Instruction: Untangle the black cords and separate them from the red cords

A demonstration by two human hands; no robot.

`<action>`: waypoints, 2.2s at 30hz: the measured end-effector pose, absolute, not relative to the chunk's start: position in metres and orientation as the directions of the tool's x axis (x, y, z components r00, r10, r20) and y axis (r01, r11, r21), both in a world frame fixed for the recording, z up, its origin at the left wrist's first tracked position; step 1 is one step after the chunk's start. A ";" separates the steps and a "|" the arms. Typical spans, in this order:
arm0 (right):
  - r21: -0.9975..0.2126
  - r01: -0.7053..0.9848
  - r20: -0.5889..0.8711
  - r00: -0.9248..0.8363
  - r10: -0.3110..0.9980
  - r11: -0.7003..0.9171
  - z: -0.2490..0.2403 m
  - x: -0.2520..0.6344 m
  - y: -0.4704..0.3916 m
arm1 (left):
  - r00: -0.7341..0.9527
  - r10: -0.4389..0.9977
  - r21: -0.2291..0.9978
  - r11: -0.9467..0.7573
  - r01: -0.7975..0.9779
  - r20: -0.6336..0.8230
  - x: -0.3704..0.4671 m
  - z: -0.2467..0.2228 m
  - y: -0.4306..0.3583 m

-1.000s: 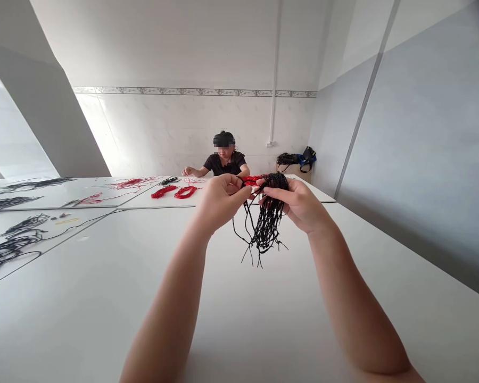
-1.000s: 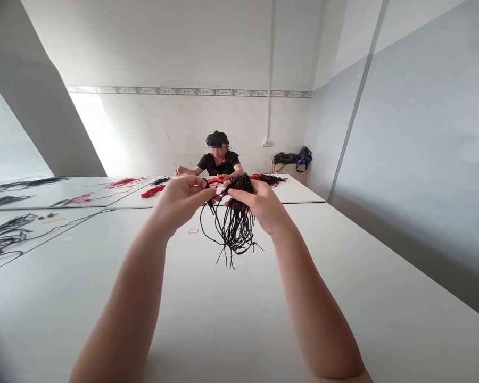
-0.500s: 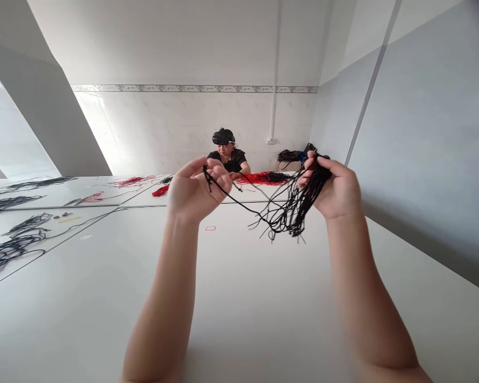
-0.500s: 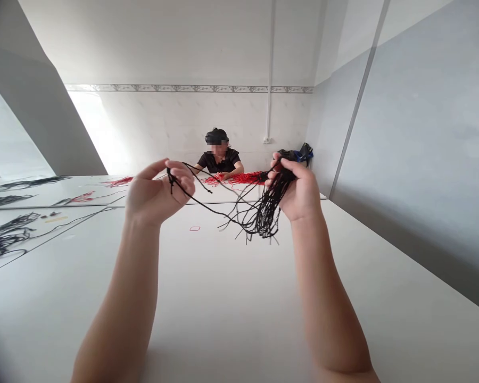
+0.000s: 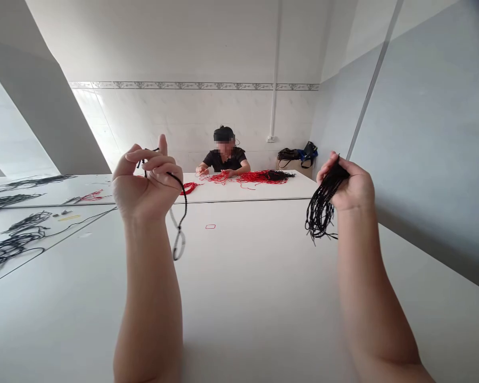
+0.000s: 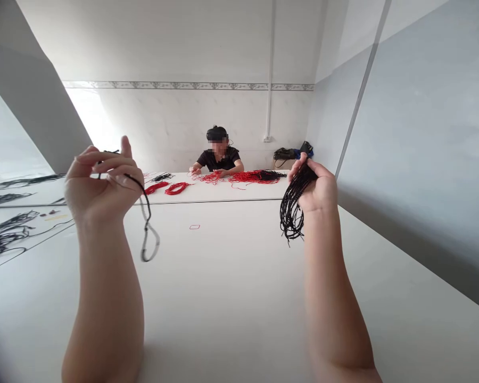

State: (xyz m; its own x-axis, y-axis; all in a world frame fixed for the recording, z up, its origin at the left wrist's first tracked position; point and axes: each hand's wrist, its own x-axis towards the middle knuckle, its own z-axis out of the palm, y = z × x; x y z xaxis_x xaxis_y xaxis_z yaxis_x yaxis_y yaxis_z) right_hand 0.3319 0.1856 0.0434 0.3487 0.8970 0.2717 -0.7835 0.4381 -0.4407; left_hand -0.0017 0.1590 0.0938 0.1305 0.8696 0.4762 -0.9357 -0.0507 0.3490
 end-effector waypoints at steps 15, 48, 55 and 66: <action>-0.867 -0.387 0.408 -0.183 0.895 0.316 0.041 0.288 0.171 | 0.544 0.802 0.968 -0.180 -0.172 0.246 0.074 0.072 0.169; -0.786 -0.585 0.372 -0.187 0.909 0.201 0.052 0.300 0.164 | 0.452 0.840 0.819 0.016 -0.573 0.300 0.068 0.075 0.177; -0.663 -0.735 0.424 -0.213 0.880 0.142 0.043 0.327 0.186 | 0.371 0.854 0.611 0.080 -0.787 0.366 0.038 0.082 0.180; -0.560 -0.825 0.352 -0.155 0.923 0.075 0.031 0.339 0.204 | 0.271 0.901 0.523 0.059 -0.850 0.339 0.020 0.091 0.173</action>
